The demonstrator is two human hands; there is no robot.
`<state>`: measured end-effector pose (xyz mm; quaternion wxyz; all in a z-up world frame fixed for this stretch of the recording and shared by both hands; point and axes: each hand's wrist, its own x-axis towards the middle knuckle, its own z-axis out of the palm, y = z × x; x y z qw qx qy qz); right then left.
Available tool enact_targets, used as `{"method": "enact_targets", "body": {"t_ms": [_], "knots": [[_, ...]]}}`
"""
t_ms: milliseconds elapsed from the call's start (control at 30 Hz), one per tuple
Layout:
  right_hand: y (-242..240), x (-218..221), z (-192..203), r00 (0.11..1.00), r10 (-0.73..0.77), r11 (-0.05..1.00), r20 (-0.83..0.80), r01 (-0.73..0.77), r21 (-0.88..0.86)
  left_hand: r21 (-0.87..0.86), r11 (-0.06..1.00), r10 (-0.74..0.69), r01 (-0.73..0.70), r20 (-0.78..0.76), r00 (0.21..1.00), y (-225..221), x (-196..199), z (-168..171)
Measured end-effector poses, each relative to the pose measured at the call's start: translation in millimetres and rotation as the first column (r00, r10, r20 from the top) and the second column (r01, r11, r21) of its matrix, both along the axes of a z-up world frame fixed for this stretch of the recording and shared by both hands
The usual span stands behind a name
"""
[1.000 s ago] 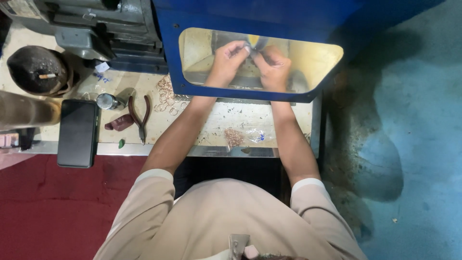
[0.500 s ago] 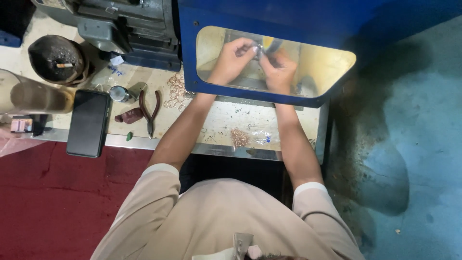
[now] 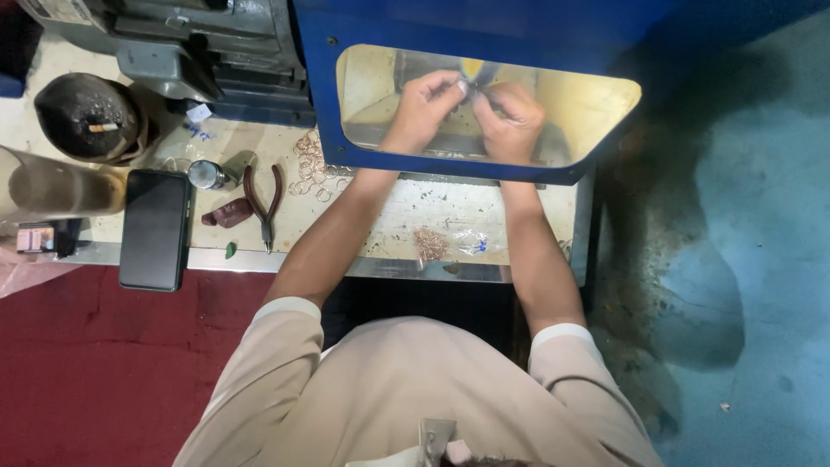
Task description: Polishing small jewelry components using a bench polisher and then placing them into small plastic bags.
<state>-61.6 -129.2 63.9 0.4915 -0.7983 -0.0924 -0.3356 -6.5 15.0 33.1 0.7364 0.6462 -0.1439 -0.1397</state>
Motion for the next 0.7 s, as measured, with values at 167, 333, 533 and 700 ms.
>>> {"method": "enact_targets", "body": {"t_ms": [167,333,533,700], "knots": [[7,6,-9,1.000,-0.017,0.998,-0.020,0.018,0.066,-0.074,0.995,0.063,-0.060,0.038,0.997,-4,5,-15],[11,8,-10,0.998,-0.012,0.995,-0.055,0.018,0.100,-0.065,0.995,0.085,-0.082,0.038,0.996,1,9,-17],[8,6,-8,1.000,0.004,0.996,-0.006,-0.005,-0.087,0.225,0.946,0.043,-0.232,0.624,0.780,25,12,0],[3,1,-5,0.997,0.049,0.984,0.057,-0.038,-0.175,0.203,0.962,-0.044,-0.184,0.777,0.628,32,2,24]]}}
